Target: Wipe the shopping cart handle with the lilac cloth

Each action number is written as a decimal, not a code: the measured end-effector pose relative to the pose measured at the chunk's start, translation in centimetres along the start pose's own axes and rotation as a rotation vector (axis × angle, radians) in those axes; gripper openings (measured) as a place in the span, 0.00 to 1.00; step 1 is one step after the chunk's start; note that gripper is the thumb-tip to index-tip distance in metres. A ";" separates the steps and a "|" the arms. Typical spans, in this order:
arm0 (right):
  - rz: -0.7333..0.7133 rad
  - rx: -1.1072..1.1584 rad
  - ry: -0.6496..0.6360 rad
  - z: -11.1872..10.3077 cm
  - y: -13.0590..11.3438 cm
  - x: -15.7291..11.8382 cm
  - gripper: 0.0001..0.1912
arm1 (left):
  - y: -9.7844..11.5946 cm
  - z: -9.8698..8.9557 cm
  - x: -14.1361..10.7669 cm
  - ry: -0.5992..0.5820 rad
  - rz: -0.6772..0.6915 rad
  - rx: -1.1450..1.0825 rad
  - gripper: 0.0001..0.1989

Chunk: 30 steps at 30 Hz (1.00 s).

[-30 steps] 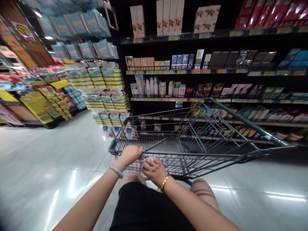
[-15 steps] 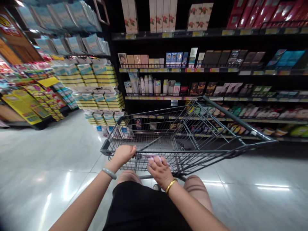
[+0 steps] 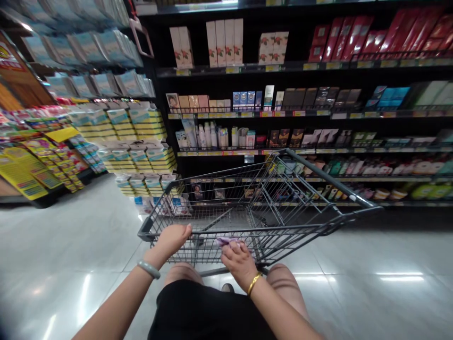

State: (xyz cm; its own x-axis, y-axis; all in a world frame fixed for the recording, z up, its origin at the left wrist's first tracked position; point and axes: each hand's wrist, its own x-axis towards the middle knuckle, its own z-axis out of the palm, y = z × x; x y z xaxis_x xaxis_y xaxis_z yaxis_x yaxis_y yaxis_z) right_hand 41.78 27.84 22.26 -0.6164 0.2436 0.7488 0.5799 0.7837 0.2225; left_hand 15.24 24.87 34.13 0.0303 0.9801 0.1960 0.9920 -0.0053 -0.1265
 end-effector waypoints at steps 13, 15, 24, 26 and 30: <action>0.025 -0.019 0.007 -1.8 1.6 -0.2 0.03 | 9.4 -1.3 0.1 0.196 0.104 -0.246 0.24; 0.046 -0.005 -0.020 -2.1 1.8 -0.7 0.03 | 9.3 -1.1 0.2 0.160 0.092 -0.215 0.25; 0.151 -0.024 0.021 -3.7 3.3 -2.1 0.06 | 8.4 -0.8 0.1 0.199 0.113 -0.155 0.25; 0.144 -0.019 -0.017 -3.6 3.6 -3.1 0.06 | 8.4 -0.7 0.1 0.205 0.116 -0.157 0.26; 0.250 0.003 0.039 -5.5 4.6 -3.0 0.06 | 8.2 -0.8 0.0 0.211 0.122 -0.147 0.26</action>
State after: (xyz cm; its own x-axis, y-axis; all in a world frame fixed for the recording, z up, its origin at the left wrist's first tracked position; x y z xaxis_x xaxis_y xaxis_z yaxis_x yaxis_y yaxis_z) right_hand 49.18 27.61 24.48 -0.4326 0.4079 0.8040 0.7100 0.7038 0.0250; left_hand 23.49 24.67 33.91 0.1599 0.9075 0.3884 0.9862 -0.1640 -0.0226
